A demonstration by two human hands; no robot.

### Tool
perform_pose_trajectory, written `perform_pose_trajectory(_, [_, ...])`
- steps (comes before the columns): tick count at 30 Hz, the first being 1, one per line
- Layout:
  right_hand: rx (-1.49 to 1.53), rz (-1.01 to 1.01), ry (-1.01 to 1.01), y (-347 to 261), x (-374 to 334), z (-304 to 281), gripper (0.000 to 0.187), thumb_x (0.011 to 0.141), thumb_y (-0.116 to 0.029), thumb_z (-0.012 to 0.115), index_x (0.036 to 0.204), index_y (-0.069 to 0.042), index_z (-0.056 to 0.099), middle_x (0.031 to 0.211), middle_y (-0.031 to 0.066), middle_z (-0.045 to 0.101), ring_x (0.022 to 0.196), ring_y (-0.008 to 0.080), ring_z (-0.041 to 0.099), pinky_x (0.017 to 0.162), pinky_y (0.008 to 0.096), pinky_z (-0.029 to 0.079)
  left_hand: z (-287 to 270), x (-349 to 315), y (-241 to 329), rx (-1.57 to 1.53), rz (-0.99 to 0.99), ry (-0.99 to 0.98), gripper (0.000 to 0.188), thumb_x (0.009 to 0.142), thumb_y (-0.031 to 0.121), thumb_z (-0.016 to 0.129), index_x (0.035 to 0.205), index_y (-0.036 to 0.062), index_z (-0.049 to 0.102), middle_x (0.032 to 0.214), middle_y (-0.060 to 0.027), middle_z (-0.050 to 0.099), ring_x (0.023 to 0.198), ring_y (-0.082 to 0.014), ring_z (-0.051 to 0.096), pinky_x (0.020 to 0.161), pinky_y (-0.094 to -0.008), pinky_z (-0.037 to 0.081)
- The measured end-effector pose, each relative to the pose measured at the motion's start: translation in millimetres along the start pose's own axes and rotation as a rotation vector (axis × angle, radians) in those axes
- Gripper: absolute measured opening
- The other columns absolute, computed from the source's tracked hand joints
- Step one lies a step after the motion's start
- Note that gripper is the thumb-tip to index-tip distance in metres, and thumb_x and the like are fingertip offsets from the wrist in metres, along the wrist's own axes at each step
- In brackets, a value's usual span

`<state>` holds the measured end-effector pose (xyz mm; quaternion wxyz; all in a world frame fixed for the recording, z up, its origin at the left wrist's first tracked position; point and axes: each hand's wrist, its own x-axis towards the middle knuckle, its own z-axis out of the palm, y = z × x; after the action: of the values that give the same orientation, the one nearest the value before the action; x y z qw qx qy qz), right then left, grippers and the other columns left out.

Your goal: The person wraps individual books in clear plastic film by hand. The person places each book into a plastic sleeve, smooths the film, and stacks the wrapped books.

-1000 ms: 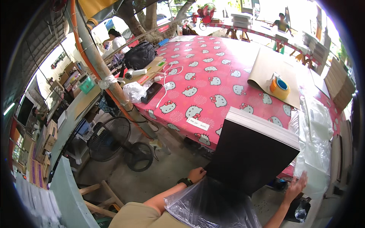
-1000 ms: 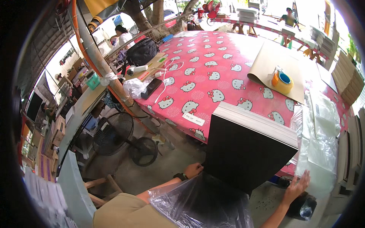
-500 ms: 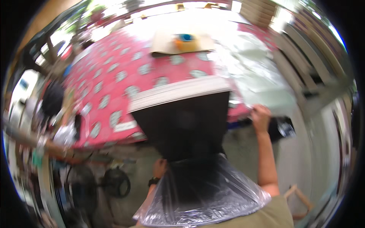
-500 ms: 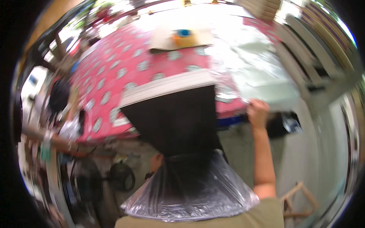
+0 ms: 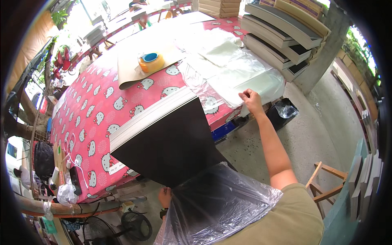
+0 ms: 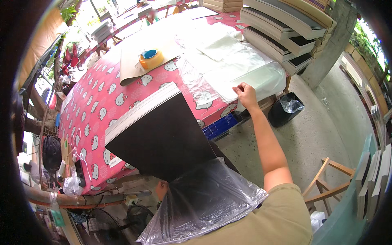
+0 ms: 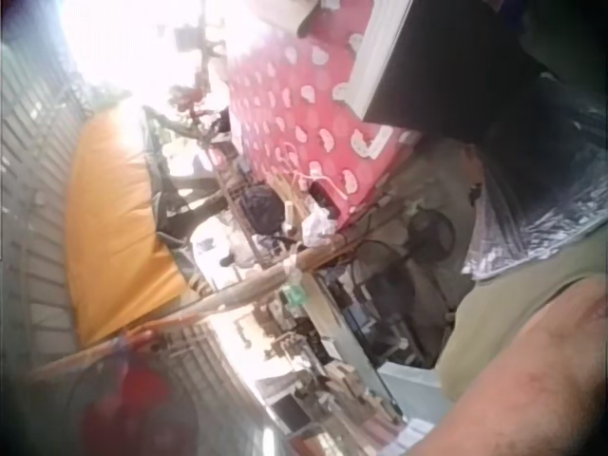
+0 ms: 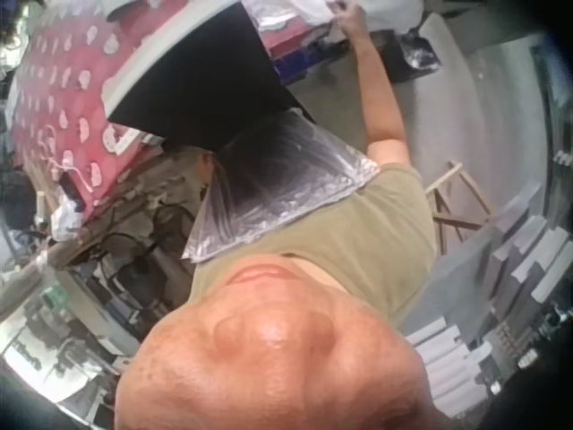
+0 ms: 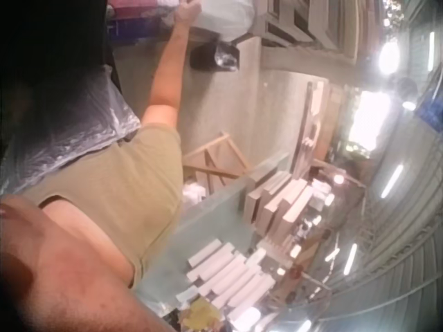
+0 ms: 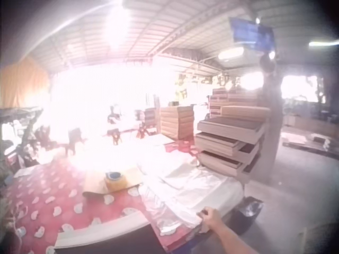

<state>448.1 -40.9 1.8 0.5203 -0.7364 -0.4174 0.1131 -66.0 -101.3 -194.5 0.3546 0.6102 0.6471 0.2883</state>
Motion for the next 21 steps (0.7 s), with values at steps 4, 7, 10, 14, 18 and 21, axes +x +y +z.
perform_pose_trajectory(4, [0.135,-0.017,0.034,10.5,12.9,-4.1,0.013,0.072,-0.008,0.064,0.079,0.001,0.058,0.065,0.0042,0.057,0.06,0.0094,0.05,0.056,0.0239,0.041,-0.9,-4.6,15.4,0.086,0.06,0.041,0.026,0.076,0.026,0.057,0.077,-0.0005,0.058,0.06,-0.0111,0.055,0.056,-0.021,0.054,0.053,-0.0342,0.039])
perform_pose_trajectory(7, [0.142,-0.01,-0.048,2.3,13.5,-6.4,0.013,0.07,-0.007,0.066,0.079,0.001,0.06,0.066,0.0044,0.059,0.062,0.0089,0.051,0.057,0.0231,0.042,-3.4,-7.9,19.4,0.024,-0.025,0.011,0.026,0.076,0.025,0.057,0.078,-0.0007,0.057,0.06,-0.0111,0.055,0.056,-0.0207,0.053,0.053,-0.0343,0.039])
perform_pose_trajectory(10, [0.027,0.026,-0.038,-10.8,10.4,-13.1,0.013,0.068,-0.008,0.068,0.076,0.0,0.062,0.069,0.0057,0.061,0.065,0.0082,0.054,0.057,0.0227,0.043,-5.1,-8.1,20.2,0.009,-0.044,-0.011,0.026,0.075,0.025,0.057,0.078,-0.0009,0.057,0.06,-0.011,0.054,0.056,-0.0197,0.052,0.053,-0.0337,0.04])
perform_pose_trajectory(14, [-0.016,0.006,-0.078,-1.8,19.7,-20.6,0.018,0.07,-0.019,0.067,0.075,-0.002,0.064,0.076,0.0078,0.063,0.07,0.0135,0.057,0.061,0.0262,0.043,-4.3,-6.7,13.5,-0.001,-0.025,-0.036,0.025,0.075,0.024,0.058,0.079,-0.0008,0.058,0.06,-0.0111,0.055,0.057,-0.0186,0.053,0.054,-0.0327,0.04])
perform_pose_trajectory(18, [-0.484,-0.357,-0.02,-11.7,60.1,-11.2,0.02,0.078,-0.025,0.056,0.083,-0.008,0.066,0.103,0.0086,0.056,0.106,0.0253,0.043,0.087,0.0414,0.033,-4.7,-8.5,7.7,0.022,-0.055,-0.04,0.024,0.074,0.023,0.058,0.078,-0.0007,0.059,0.061,-0.0115,0.056,0.059,-0.0195,0.055,0.056,-0.0329,0.041])
perform_pose_trajectory(21, [-1.059,-0.324,-0.041,-11.5,102.5,-0.2,0.023,0.08,-0.018,0.048,0.099,-0.015,0.063,0.133,0.0057,0.031,0.125,0.0289,0.019,0.093,0.0558,0.022,-5.9,-1.4,17.1,0.077,-0.008,-0.069,0.023,0.074,0.022,0.058,0.078,-0.0007,0.059,0.061,-0.0107,0.056,0.059,-0.0194,0.055,0.055,-0.0329,0.042])
